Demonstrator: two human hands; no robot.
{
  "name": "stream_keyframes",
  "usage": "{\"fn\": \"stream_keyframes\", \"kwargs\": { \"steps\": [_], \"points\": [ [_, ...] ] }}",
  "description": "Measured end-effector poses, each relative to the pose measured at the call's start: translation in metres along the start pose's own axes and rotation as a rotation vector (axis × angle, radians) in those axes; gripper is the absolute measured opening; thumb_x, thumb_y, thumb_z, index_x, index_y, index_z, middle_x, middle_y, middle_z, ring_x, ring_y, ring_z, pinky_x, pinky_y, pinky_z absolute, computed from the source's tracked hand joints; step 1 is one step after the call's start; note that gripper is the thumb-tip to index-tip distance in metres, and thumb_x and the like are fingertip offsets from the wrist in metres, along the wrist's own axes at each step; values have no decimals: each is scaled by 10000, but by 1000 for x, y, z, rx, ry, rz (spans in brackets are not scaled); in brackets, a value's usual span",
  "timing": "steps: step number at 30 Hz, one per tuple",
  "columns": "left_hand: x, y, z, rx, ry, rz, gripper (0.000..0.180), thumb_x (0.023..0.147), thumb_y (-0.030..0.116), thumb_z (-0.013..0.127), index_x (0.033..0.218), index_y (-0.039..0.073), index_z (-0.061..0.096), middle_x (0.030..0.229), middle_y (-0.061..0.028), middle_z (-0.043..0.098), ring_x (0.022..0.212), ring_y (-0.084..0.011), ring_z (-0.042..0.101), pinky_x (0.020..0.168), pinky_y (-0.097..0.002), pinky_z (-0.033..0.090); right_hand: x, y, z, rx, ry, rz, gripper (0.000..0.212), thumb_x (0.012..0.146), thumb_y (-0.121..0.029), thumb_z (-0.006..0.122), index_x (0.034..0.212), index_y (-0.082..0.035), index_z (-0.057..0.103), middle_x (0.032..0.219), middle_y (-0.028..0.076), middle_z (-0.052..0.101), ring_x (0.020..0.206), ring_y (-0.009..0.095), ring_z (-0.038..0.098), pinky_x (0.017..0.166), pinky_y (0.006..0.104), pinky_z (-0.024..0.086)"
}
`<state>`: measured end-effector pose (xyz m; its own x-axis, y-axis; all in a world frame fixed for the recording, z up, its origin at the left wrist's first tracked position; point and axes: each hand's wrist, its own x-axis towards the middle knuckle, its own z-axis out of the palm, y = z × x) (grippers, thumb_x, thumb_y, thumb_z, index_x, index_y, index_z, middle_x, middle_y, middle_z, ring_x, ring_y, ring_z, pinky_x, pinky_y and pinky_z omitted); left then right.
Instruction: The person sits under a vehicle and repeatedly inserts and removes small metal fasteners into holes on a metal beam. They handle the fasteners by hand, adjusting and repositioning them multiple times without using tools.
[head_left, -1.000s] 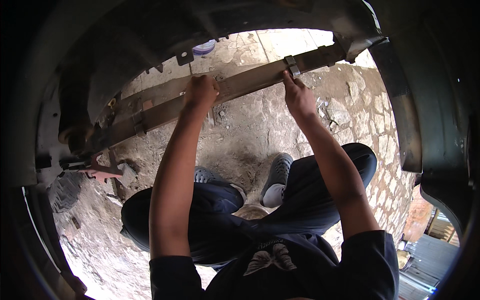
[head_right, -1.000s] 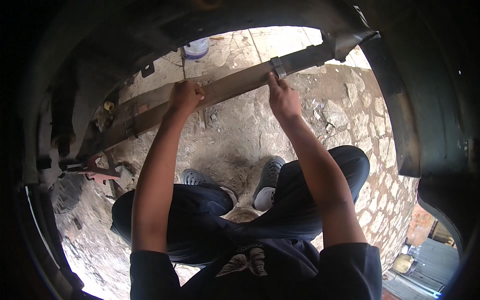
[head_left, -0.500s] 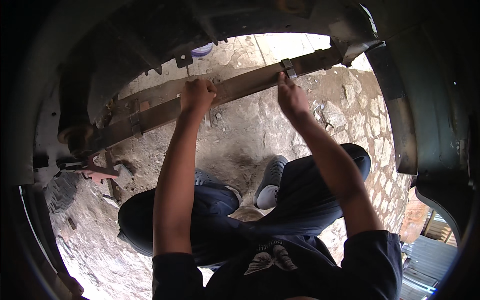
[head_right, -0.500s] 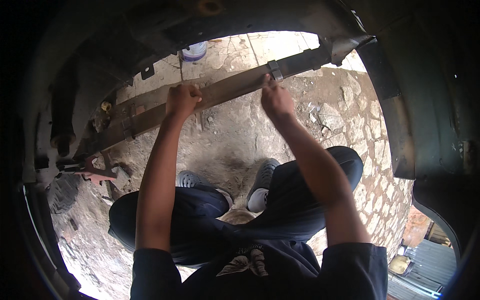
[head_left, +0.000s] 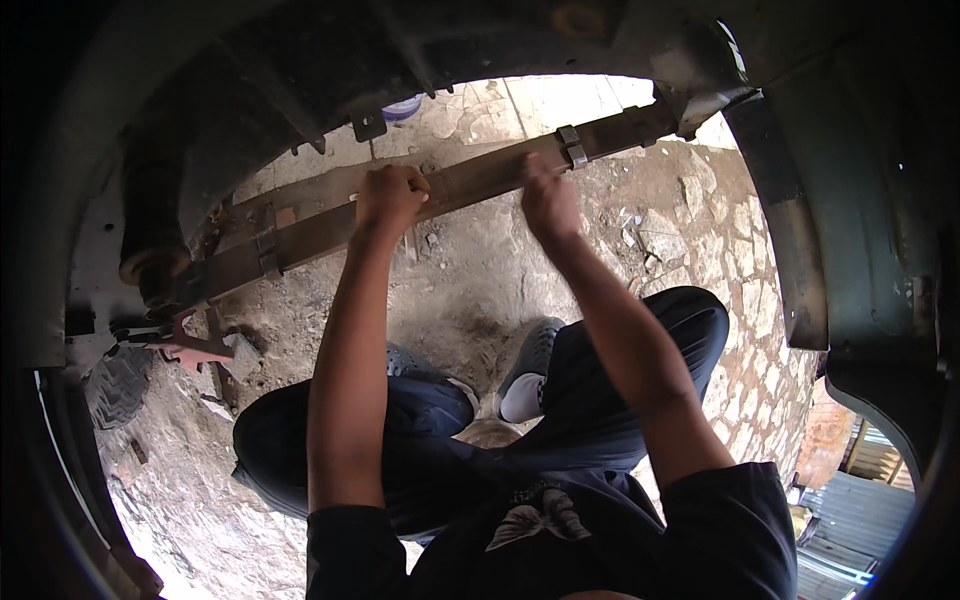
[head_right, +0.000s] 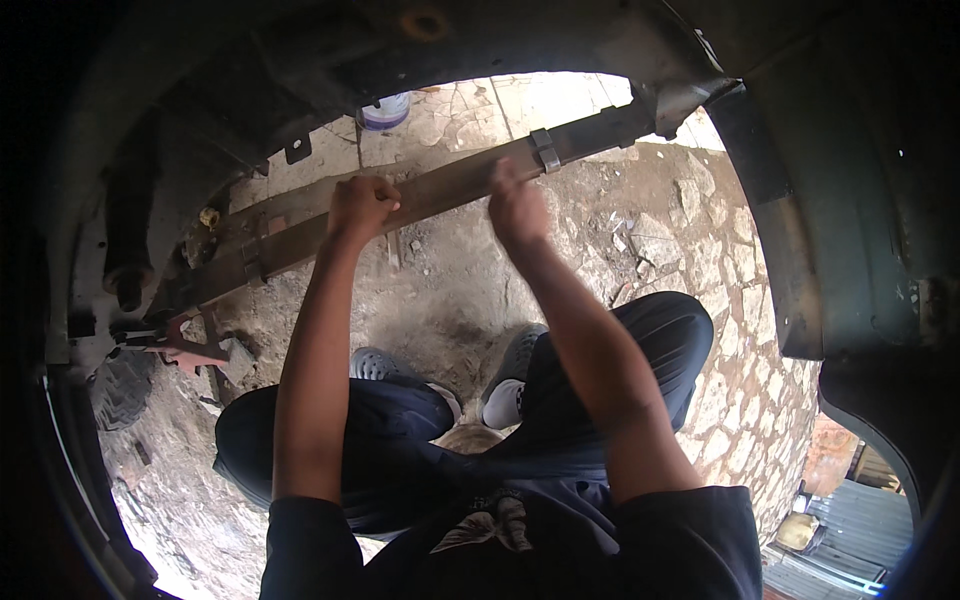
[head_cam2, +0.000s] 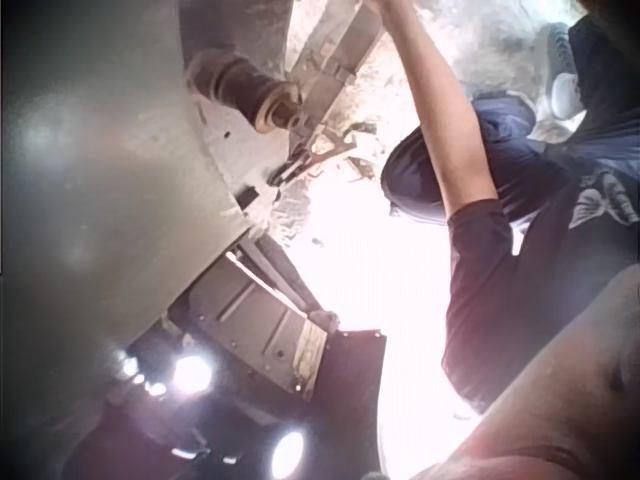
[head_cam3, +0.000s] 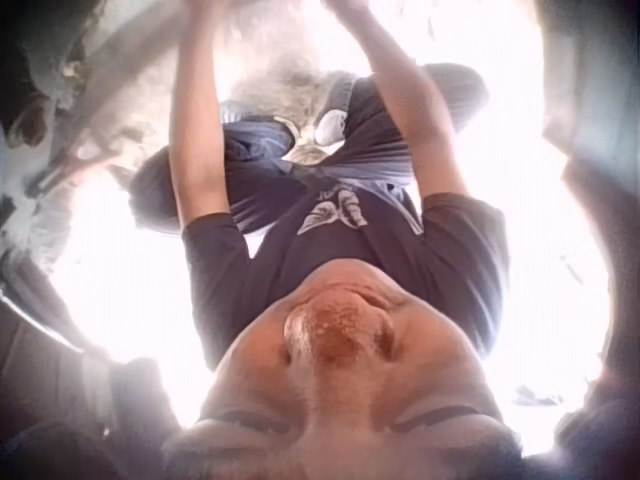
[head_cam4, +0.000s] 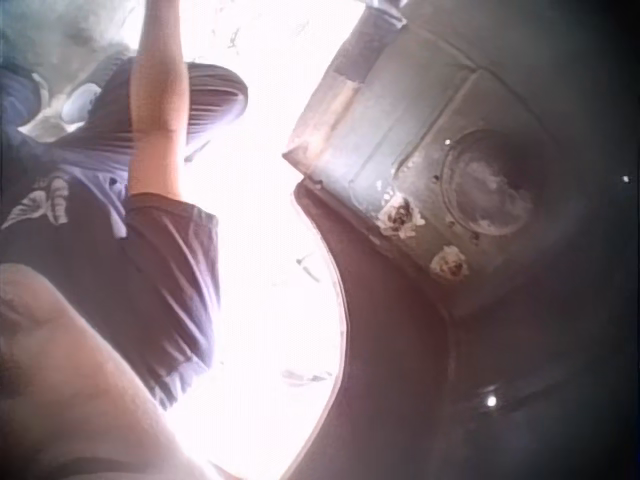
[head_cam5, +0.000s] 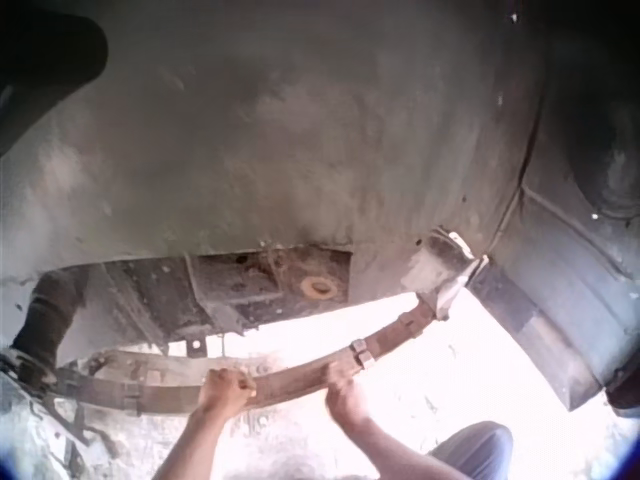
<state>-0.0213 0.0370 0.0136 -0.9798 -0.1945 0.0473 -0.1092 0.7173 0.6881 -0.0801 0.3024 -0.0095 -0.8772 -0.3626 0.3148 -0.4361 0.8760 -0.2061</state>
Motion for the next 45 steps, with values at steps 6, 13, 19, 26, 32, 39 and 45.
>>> {"fn": "stream_keyframes", "kwargs": {
  "steps": [6,13,19,26,32,39,45],
  "points": [
    [-3,-12,-3,102,-37,-65,90,748,171,804,837,164,797,827,-96,759,806,-273,745,770,-393,595,-17,-62,16,159,-277,-162,455,1029,-152,397,1473,-206,483,1096,277,690,792,443,708,733,535,604],
    [-5,-19,0,8,-34,8,90,770,185,800,857,163,799,838,-85,762,804,-247,748,768,-370,594,36,-21,-24,-85,-174,165,307,1053,-186,408,1084,20,634,840,216,715,716,350,731,594,464,600],
    [-4,-20,2,84,-37,-6,93,790,182,800,878,151,798,867,-55,771,814,-208,751,781,-329,588,7,-91,10,115,-376,-111,393,1043,-157,368,1382,-96,558,1114,252,682,937,434,701,818,529,584],
    [-13,-25,4,39,23,38,121,785,205,804,900,166,806,881,-42,773,831,-203,749,791,-323,586,43,-35,-42,-209,-144,163,316,1055,-111,365,1040,12,656,1075,233,709,907,383,733,741,467,612],
    [3,-14,-4,33,-70,-11,155,765,238,811,917,211,814,875,-67,770,829,-253,746,797,-377,593,22,-84,16,54,-142,-133,311,1041,-154,404,1166,-10,650,940,255,723,789,408,725,684,509,590],
    [-14,-22,0,70,3,-64,162,764,254,813,923,222,815,905,-76,773,872,-271,746,827,-386,595,48,-34,-47,-290,-345,60,274,1036,-131,442,1068,22,668,1031,262,717,884,373,746,658,444,630],
    [-10,4,3,133,85,-123,254,783,252,801,1037,242,789,998,-89,768,952,-285,739,874,-404,595,35,-71,10,-78,-279,-128,289,983,-99,476,1187,36,629,992,264,720,896,414,730,761,480,610]
  ]
}}
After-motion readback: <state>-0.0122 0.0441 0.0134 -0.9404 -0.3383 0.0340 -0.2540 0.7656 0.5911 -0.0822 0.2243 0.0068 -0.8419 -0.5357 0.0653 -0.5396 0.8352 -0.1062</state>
